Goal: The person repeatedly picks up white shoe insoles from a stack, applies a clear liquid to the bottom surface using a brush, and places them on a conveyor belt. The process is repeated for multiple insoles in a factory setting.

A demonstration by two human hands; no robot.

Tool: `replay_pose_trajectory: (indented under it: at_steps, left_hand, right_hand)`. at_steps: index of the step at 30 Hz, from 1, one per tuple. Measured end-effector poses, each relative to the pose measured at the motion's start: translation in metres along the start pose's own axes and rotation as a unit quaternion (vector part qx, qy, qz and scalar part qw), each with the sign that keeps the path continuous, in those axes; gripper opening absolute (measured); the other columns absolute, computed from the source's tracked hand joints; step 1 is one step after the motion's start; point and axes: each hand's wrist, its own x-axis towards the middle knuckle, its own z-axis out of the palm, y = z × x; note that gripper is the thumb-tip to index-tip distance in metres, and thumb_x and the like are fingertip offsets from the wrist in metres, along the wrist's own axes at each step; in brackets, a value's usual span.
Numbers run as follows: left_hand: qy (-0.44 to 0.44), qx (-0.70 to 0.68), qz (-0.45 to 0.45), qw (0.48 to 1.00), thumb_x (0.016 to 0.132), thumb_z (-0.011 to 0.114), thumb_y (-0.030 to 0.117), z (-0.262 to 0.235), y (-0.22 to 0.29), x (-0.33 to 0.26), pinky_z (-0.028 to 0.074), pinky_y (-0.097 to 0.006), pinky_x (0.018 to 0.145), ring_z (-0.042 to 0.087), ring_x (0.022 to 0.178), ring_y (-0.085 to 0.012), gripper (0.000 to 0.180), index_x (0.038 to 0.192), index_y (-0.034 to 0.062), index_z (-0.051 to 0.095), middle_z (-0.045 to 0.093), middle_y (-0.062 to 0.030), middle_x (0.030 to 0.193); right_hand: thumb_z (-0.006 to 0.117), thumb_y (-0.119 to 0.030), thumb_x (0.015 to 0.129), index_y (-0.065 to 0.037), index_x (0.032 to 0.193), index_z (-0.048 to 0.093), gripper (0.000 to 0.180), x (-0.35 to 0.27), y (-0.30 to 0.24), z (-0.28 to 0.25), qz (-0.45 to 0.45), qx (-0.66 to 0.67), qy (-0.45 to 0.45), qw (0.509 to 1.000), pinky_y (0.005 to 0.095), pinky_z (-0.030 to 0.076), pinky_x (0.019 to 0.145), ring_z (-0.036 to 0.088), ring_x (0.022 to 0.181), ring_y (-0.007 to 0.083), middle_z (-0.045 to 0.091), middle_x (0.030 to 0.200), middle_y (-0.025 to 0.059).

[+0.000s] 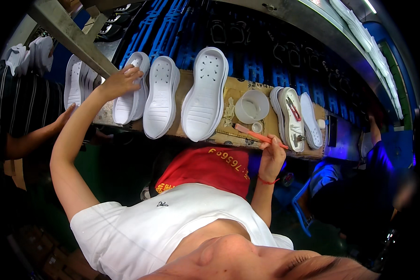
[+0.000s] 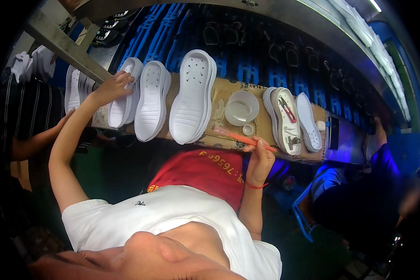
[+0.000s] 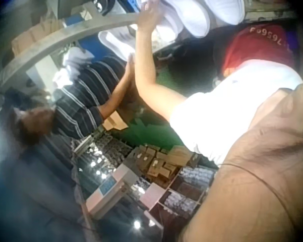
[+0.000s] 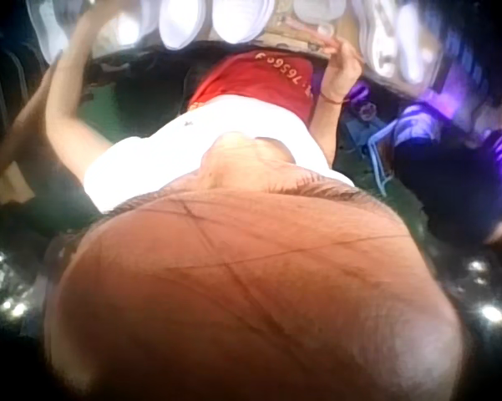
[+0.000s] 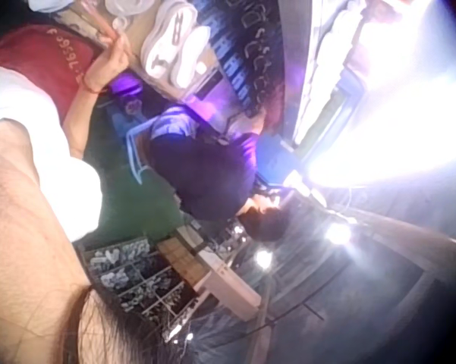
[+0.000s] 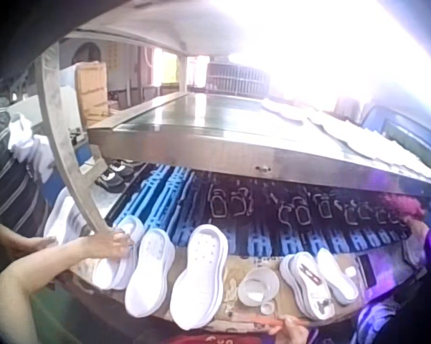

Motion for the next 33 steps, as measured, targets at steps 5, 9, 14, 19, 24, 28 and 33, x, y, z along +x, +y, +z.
replay_pose_trajectory:
  at_steps: [5,9,14,19,24,28,33]
  left_hand:
    - [-0.05,0.091,0.122,0.987,0.076,0.06,0.011,-0.005,-0.005,0.017,0.034,-0.041,0.112,0.043,0.129,-0.0289,0.015,0.09,0.0108,0.063,0.057,-0.0079,0.122]
    - [-0.025,0.107,0.127,0.986,0.076,0.059,0.01,-0.045,-0.006,0.019,0.035,-0.042,0.112,0.047,0.128,-0.024,0.015,0.09,0.0106,0.063,0.062,-0.0059,0.113]
    - [0.008,-0.036,-0.024,0.999,0.079,0.056,-0.001,-0.134,0.014,0.021,0.032,-0.048,0.114,0.049,0.128,-0.0295,0.03,0.109,0.0057,0.057,0.062,-0.0107,0.115]
    - [0.194,-0.267,-0.247,0.911,0.098,0.049,0.014,-0.147,0.083,0.043,0.047,-0.039,0.081,0.062,0.095,-0.038,0.026,0.121,0.0023,0.052,0.062,-0.0215,0.106]
    - [0.147,-0.687,-0.342,0.624,0.098,0.054,0.02,-0.096,0.142,0.079,0.047,-0.03,0.092,0.062,0.103,-0.0193,0.038,0.129,-0.0021,0.049,0.063,-0.0112,0.114]
    - [0.122,-0.863,-0.255,0.419,0.09,0.06,0.007,-0.073,0.156,0.085,0.046,-0.032,0.097,0.059,0.11,-0.0207,0.05,0.136,-0.0028,0.042,0.06,-0.0109,0.122]
    - [0.15,-0.963,-0.151,0.165,0.086,0.043,0.042,-0.085,0.195,0.094,0.053,-0.046,0.091,0.06,0.108,-0.0385,0.079,0.149,-0.0026,0.023,0.039,-0.0326,0.141]
  right_hand:
    - [0.052,-0.017,0.098,0.006,0.107,0.062,0.027,0.002,-0.003,-0.002,0.002,-0.024,-0.002,1.0,0.0273,0.044,0.08,0.059,0.078,0.0149,0.064,0.077,0.0084]
    - [0.051,-0.015,0.099,0.007,0.108,0.061,0.027,0.014,-0.01,-0.009,-0.03,-0.054,-0.008,0.998,0.0269,0.044,0.08,0.059,0.079,0.015,0.064,0.078,0.0089]
    - [0.053,-0.017,0.098,0.005,0.103,0.067,0.027,0.046,-0.03,-0.004,-0.158,-0.318,0.021,0.935,0.0254,0.045,0.081,0.062,0.076,0.0135,0.068,0.073,0.0064]
    - [0.059,-0.019,0.095,0.002,0.094,0.071,0.024,0.093,-0.025,0.005,-0.213,-0.477,-0.042,0.852,0.0248,0.047,0.067,0.062,0.066,0.0119,0.069,0.069,0.0061]
    - [0.062,-0.019,0.091,0.001,0.092,0.072,0.022,0.127,-0.015,0.016,-0.186,-0.541,-0.09,0.815,0.0277,0.048,0.061,0.065,0.064,0.017,0.068,0.07,0.0108]
    - [0.062,-0.022,0.089,0.001,0.088,0.071,0.025,0.132,-0.013,0.011,-0.149,-0.575,-0.096,0.799,0.0304,0.05,0.061,0.066,0.064,0.0218,0.068,0.07,0.0128]
    - [0.06,-0.019,0.092,0.004,0.093,0.07,0.025,0.134,-0.026,-0.028,0.033,-0.344,-0.075,0.936,0.0215,0.044,0.064,0.059,0.066,0.0112,0.065,0.072,0.0027]
